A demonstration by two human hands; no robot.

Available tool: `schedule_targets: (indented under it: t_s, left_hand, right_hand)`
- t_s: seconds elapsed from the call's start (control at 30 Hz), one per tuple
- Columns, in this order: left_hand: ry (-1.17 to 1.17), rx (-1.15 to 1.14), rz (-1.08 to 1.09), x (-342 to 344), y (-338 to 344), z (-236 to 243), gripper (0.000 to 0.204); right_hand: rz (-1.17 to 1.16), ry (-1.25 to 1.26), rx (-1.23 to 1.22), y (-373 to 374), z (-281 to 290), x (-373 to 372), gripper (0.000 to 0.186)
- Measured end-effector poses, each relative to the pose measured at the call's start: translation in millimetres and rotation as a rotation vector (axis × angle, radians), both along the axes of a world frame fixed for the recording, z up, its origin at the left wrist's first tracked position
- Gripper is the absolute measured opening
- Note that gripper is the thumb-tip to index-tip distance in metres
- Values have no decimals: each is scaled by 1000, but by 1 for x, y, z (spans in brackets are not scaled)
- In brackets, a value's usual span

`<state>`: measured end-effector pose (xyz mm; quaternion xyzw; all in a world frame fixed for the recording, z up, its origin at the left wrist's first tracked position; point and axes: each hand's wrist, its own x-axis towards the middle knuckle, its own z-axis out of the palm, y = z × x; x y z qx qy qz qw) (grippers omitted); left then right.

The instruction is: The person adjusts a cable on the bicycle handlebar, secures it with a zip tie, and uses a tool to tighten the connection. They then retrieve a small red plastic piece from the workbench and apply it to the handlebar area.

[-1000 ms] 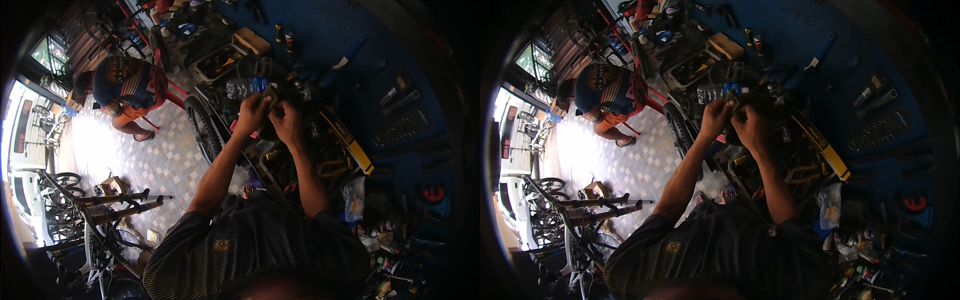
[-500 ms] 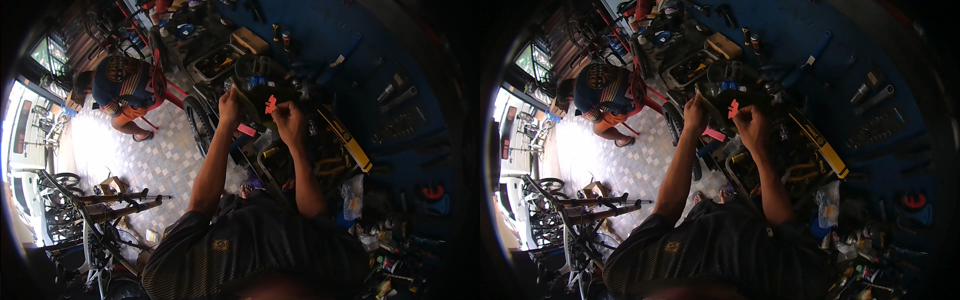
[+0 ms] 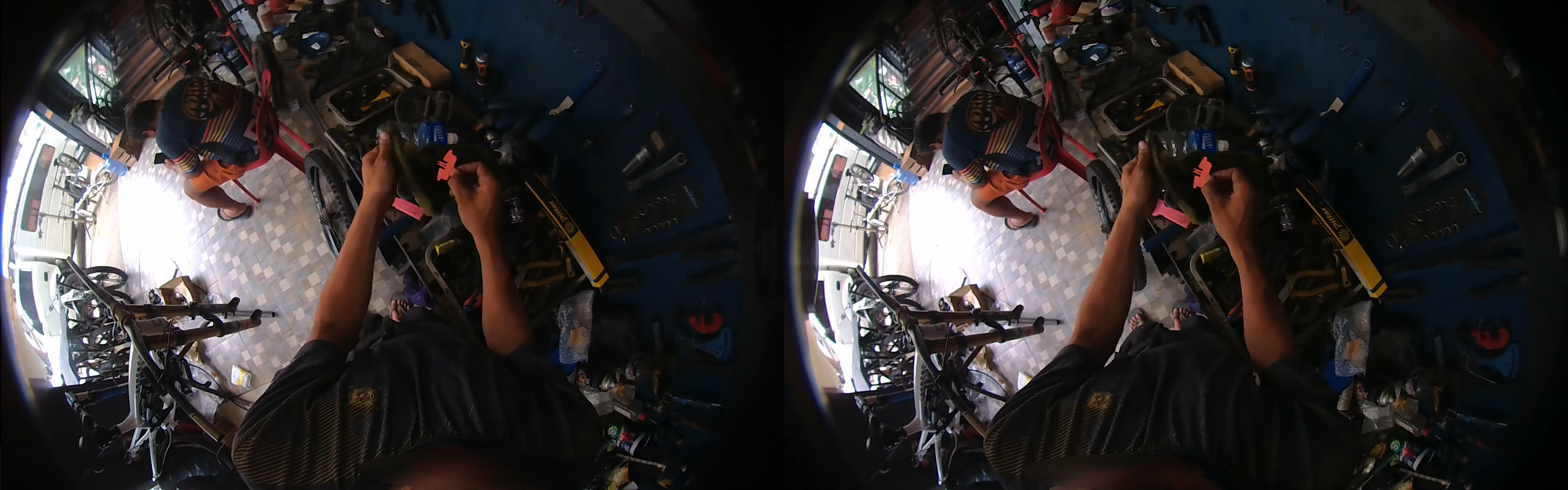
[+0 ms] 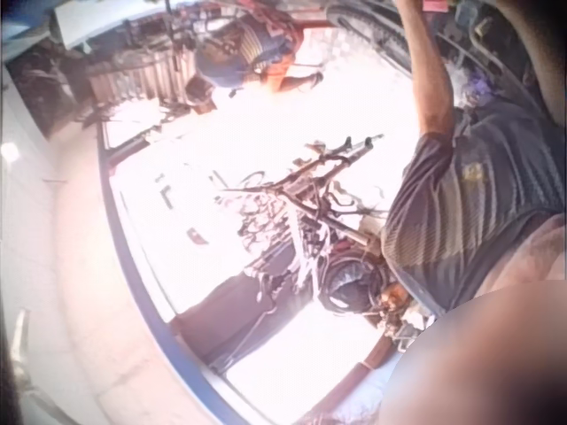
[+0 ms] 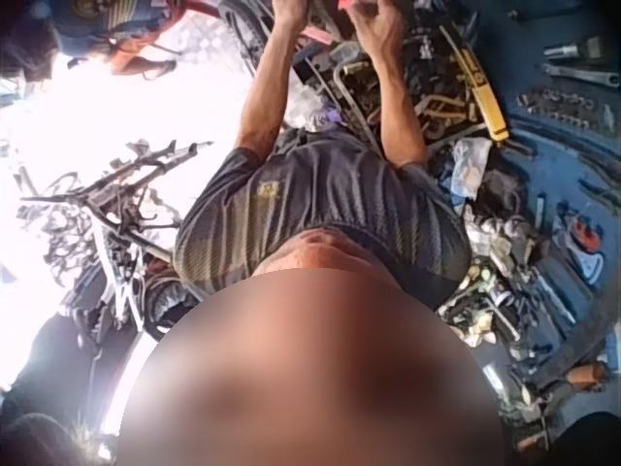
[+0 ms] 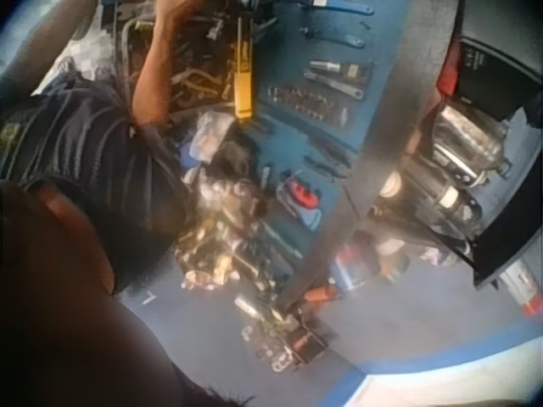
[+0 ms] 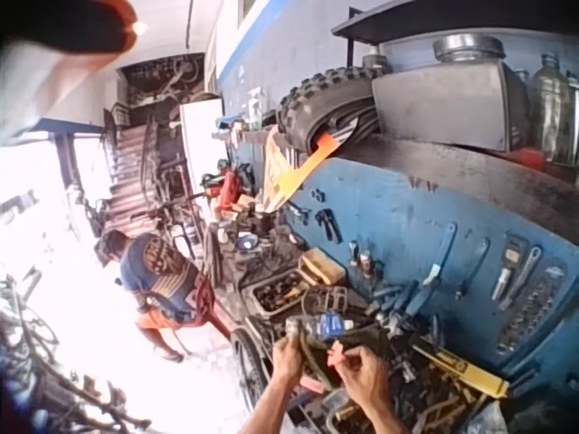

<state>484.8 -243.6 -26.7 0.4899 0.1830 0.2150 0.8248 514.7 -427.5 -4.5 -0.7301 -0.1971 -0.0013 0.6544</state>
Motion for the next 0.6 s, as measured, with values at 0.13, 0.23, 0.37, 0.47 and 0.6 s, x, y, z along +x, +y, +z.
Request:
schedule_targets:
  t_s: [0.13,0.23,0.37,0.47,0.6]
  left_hand:
    - [-98,-325,-153,-25,0,5,42]
    - [-248,-538,-309,-33,-16,-5,26]
    - [-180,-73,-177,-36,-49,-3,21]
    - [-168,-115,-148,-37,-58,7,16]
    - [-143,252,-62,-28,-49,-20,18]
  right_hand:
    - [-41,-28,-126,-7,3,6,22]
    - [-63,-92,-171,-3,-1,4,23]
    - [-84,-160,-146,6,1,-4,20]
    - [-45,-116,-95,7,10,-16,19]
    - [19,-210,-103,10,21,-31,19]
